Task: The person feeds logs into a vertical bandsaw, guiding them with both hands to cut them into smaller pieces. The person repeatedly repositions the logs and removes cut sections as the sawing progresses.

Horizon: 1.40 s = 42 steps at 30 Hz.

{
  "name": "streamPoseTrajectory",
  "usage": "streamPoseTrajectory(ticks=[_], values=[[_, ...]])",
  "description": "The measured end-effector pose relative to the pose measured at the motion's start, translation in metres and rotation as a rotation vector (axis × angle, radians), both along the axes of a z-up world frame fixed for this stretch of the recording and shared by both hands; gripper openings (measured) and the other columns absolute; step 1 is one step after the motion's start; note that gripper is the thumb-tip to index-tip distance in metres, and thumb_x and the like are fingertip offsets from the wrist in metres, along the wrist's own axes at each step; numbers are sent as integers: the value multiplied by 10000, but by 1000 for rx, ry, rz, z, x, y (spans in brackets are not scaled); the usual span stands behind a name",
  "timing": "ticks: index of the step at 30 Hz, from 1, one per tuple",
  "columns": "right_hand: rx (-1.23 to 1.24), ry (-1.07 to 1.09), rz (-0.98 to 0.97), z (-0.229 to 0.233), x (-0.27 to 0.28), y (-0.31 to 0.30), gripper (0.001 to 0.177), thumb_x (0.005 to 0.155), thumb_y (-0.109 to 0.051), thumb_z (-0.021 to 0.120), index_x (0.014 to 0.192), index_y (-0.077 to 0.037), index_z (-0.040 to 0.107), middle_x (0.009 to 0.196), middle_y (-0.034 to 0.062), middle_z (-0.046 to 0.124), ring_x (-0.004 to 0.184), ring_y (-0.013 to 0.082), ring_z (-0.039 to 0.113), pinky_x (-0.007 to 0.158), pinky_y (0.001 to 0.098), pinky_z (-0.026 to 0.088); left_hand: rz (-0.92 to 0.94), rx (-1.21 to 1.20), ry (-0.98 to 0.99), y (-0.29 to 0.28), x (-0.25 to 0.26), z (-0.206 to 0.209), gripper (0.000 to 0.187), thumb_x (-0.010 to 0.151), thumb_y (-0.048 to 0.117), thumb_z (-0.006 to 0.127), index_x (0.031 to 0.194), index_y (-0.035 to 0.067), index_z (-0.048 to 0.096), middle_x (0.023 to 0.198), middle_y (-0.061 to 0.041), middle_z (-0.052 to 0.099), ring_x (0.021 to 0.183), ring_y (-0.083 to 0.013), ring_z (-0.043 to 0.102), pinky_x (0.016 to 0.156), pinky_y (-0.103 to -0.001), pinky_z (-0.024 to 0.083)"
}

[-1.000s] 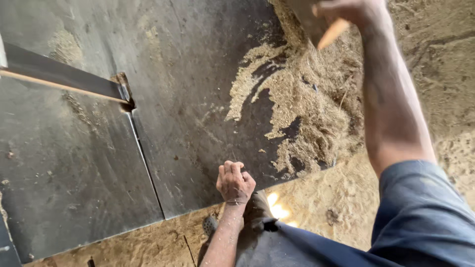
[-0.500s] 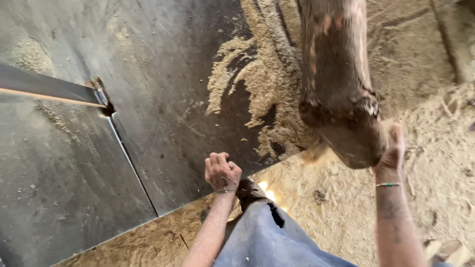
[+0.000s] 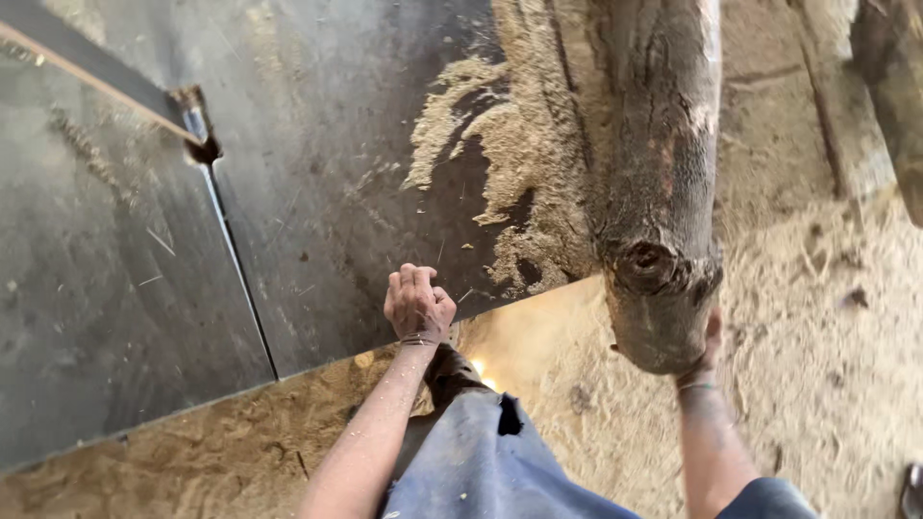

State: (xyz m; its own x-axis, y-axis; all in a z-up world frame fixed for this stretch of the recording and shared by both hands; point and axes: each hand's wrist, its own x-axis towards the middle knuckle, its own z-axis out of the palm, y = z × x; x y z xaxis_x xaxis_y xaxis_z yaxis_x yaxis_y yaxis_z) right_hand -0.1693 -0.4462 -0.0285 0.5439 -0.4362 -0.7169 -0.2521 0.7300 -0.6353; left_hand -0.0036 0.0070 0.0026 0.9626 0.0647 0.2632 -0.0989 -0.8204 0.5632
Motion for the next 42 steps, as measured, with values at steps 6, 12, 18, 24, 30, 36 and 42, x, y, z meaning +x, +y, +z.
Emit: streamPoseTrajectory(ticks=[6, 12, 18, 24, 30, 36, 42], values=[[-27, -125, 7, -3, 19, 40, 761, 926, -550, 617, 1509, -69, 524, 1465, 156, 542, 1303, 322, 565, 1049, 502, 509, -34, -83, 52, 6, -7, -6, 237, 676, 49, 626, 897, 136, 626, 937, -49, 605, 929, -289, 600, 768, -432, 529], [-181, -294, -103, 40, -4, 55, 672, 961, -442, 643, 1483, -29, 545, 1390, 156, 567, 1233, 297, 609, 1018, 476, 543, -50, -265, 295, 19, -3, 15, 237, 718, 155, 699, 951, 118, 674, 918, -46, 669, 933, -264, 645, 791, -411, 530], [-599, -448, 161, 141, -17, 112, 585, 995, -333, 669, 1456, 11, 566, 1315, 156, 591, 1163, 272, 654, 987, 450, 577, -172, -626, 699, -3, -1, 117, 913, 703, 658, 736, 1302, -20, 613, 1251, -204, 674, 1134, -281, 699, 953, -401, 587], [-704, -421, 284, 212, 2, 188, 599, 986, -275, 698, 1497, -7, 541, 1292, 199, 653, 1038, 293, 700, 892, 456, 631, -354, -257, 974, -16, -9, 212, 1395, 630, 894, 666, 1620, 52, 158, 1566, -315, 278, 1429, -475, 334, 1124, -609, 334], [-1106, -126, 736, 193, 75, 261, 843, 930, -396, 722, 1598, -35, 357, 1473, 230, 508, 1306, 297, 571, 1044, 471, 549, -94, 196, 704, 40, -32, 184, 1506, 568, 948, 700, 1552, -88, 223, 1477, -383, 393, 1371, -475, 444, 1110, -598, 404], [-1275, -471, 794, 144, 142, 368, 914, 975, -398, 798, 1610, -16, 262, 1564, 315, 310, 1426, 432, 403, 1086, 586, 428, -53, -372, 529, 134, -40, 95, 1501, 489, 892, 756, 1546, -58, 272, 1499, -328, 433, 1359, -441, 506, 1096, -557, 478], [-999, -591, 465, 107, 141, 411, 688, 918, -390, 769, 1492, -121, 502, 1459, 144, 544, 1345, 281, 544, 1103, 455, 518, -133, -539, 667, 148, -40, 68, 1532, 469, 912, 709, 1571, -32, 215, 1553, -287, 379, 1396, -417, 476, 1120, -570, 441]])
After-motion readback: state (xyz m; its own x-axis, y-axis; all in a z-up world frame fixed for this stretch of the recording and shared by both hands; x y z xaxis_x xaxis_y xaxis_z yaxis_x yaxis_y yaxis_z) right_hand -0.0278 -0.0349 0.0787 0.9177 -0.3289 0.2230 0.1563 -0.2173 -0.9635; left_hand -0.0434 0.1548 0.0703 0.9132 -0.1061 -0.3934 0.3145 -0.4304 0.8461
